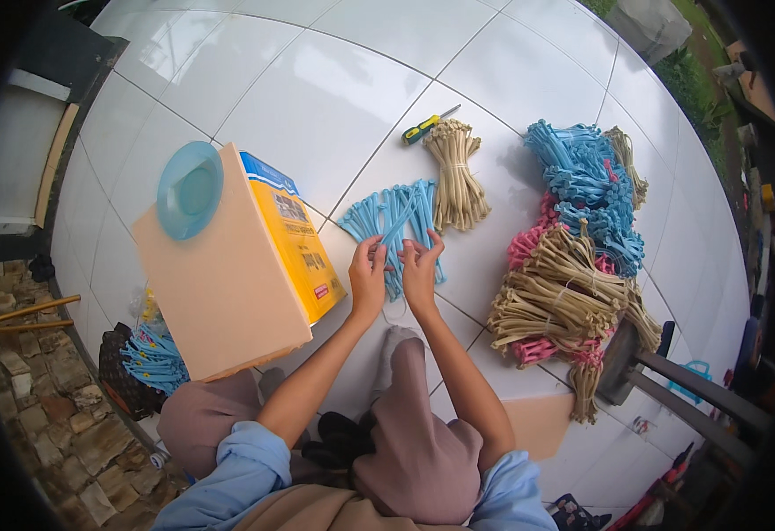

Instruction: The person picks up blue and green plastic shoe components from a floor, places them onto a cardboard box, and assembles them by hand.

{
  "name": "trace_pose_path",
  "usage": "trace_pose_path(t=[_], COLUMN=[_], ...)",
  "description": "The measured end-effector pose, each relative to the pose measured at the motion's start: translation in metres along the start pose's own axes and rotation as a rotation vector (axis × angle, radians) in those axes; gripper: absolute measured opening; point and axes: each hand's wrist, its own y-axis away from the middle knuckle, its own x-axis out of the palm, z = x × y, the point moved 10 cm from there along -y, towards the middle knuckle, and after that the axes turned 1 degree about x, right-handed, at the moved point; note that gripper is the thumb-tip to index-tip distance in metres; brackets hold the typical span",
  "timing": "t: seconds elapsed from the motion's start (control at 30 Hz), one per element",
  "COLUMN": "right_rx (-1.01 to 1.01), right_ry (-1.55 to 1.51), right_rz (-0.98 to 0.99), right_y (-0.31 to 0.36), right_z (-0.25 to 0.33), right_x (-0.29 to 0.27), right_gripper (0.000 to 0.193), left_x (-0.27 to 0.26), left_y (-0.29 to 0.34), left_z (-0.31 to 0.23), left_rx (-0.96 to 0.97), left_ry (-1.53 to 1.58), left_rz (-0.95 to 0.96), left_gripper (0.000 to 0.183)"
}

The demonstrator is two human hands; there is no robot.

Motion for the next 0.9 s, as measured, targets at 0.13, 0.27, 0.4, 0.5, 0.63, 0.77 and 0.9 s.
trace_pose_path(t=[0.13, 0.27, 0.4, 0.5, 0.63, 0.77, 0.9], right_rx=[0.025, -0.216, -0.495, -0.657, -0.709, -0.656, -0.64], right_ry=[-0.349, -0.356, -0.308, -0.191, -0.176, -0.122, -0.201], right_rz=[0.138, 0.133, 0.133, 0.127, 0.173, 0.275, 0.246], right_y=[0.016, 0.038, 0.064, 0.096, 0.145, 0.182, 0.222], right_z=[0.053, 0.152, 0.236, 0.302, 0.371, 0.384, 0.375], right_x=[0.01, -0.004, -0.012, -0.009, -0.003, 0.023, 0.029], right_gripper=[0.055, 0.062, 0.069, 0.071, 0.074, 0.078, 0.079], left_x=[0.002, -0.017, -0.053, -0.099, -0.132, -0.173, -0.22], left_y=[-0.009, -0.015, -0.024, -0.031, -0.024, -0.005, 0.007], left_z=[-0.027, -0.097, -0.17, -0.224, -0.272, -0.275, -0.251], left_rx=[-0.199, -0.178, -0.027, 0.157, 0.135, 0.081, 0.209], left_ry=[0.314, 0.528, 0.527, 0.453, 0.582, 0.631, 0.92], left_rz=[0.073, 0.064, 0.032, -0.052, 0.125, 0.229, 0.243], left_gripper=[0.026, 0.025, 0.023, 0.021, 0.02, 0.022, 0.038])
